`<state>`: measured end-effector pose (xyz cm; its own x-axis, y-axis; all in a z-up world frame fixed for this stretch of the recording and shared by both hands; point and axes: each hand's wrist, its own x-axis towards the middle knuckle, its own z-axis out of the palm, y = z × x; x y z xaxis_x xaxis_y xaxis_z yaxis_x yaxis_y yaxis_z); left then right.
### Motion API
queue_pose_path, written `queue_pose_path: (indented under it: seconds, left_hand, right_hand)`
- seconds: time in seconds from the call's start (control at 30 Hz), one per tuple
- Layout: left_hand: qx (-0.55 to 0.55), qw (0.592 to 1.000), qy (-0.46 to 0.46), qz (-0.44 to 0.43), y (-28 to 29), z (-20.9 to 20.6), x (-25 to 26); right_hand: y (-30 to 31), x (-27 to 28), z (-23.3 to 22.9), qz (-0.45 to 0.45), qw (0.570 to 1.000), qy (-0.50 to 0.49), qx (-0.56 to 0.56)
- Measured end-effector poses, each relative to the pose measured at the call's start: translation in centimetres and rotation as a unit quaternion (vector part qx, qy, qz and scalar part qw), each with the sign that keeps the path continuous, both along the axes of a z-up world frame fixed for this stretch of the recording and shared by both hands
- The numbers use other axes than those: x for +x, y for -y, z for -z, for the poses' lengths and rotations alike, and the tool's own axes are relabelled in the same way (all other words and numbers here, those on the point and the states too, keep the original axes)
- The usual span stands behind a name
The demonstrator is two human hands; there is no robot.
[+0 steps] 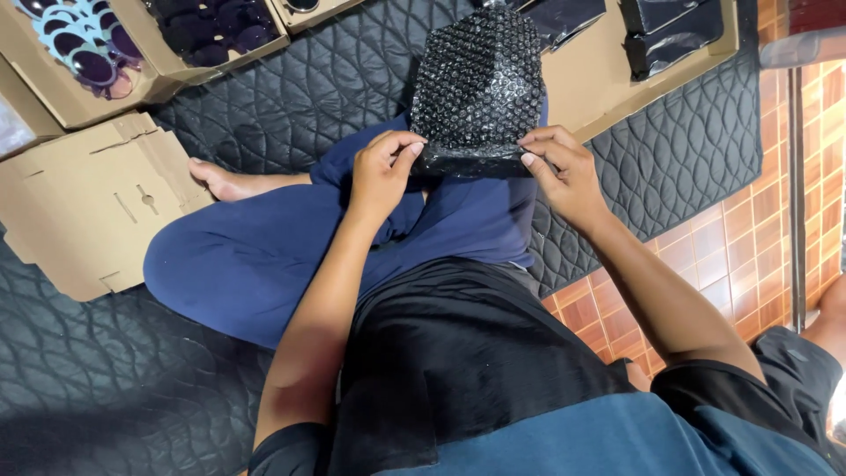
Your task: Cleaning sunglasses with a cloth and packing them into individual cardboard boxes.
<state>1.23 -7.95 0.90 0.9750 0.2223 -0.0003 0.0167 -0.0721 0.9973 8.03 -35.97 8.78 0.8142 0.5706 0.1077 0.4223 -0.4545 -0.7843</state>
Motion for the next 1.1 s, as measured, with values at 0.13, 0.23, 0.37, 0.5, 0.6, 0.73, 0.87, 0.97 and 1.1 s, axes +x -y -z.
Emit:
queue_pose_path:
  seconds: [0.13, 0.23, 0.37, 0.5, 0.6, 0.73, 0.87, 0.97, 1.1]
  left_hand:
    - [-0.088, 0.996, -0.035, 0.002, 0.0, 1.0, 0.5]
    - [-0.018, 1.000, -0.013, 0.011, -0.3, 0.6, 0.9]
    - [0.039, 0.998, 0.049, 0.027, -0.8, -0.1, 0.6]
    - [0.068, 0.994, 0.071, 0.038, -0.5, 0.5, -1.1]
    - [0.084, 0.985, 0.134, 0.070, -0.5, 0.3, -2.0]
    - [0.146, 0.975, 0.137, 0.097, 0.0, 1.1, -3.2]
    - [0.206, 0.964, 0.145, 0.091, 0.2, 2.0, -3.6]
    - [0.216, 0.960, 0.155, 0.091, 0.1, 2.3, -3.7]
    - [0.212, 0.966, 0.133, 0.062, 0.5, 2.3, -4.2]
  right_hand:
    - [-0.2, -0.3, -0.1, 0.028, 0.999, 0.006, 0.028]
    - [-0.3, -0.2, 0.0, 0.014, 0.998, 0.058, 0.030]
    - [-0.5, -0.3, -0.1, -0.023, 0.995, 0.096, 0.000]
    - [-1.0, -0.1, -2.0, -0.084, 0.991, 0.102, -0.027]
    - [-0.7, 0.1, -1.8, -0.119, 0.984, 0.125, -0.051]
    - [-0.4, 0.4, -1.3, -0.150, 0.972, 0.161, -0.087]
    - [0.1, 0.8, -1.1, -0.168, 0.958, 0.202, -0.116]
    - [0.4, 1.0, -0.9, -0.166, 0.958, 0.202, -0.119]
    - [-0.1, 0.9, -1.2, -0.148, 0.967, 0.181, -0.104]
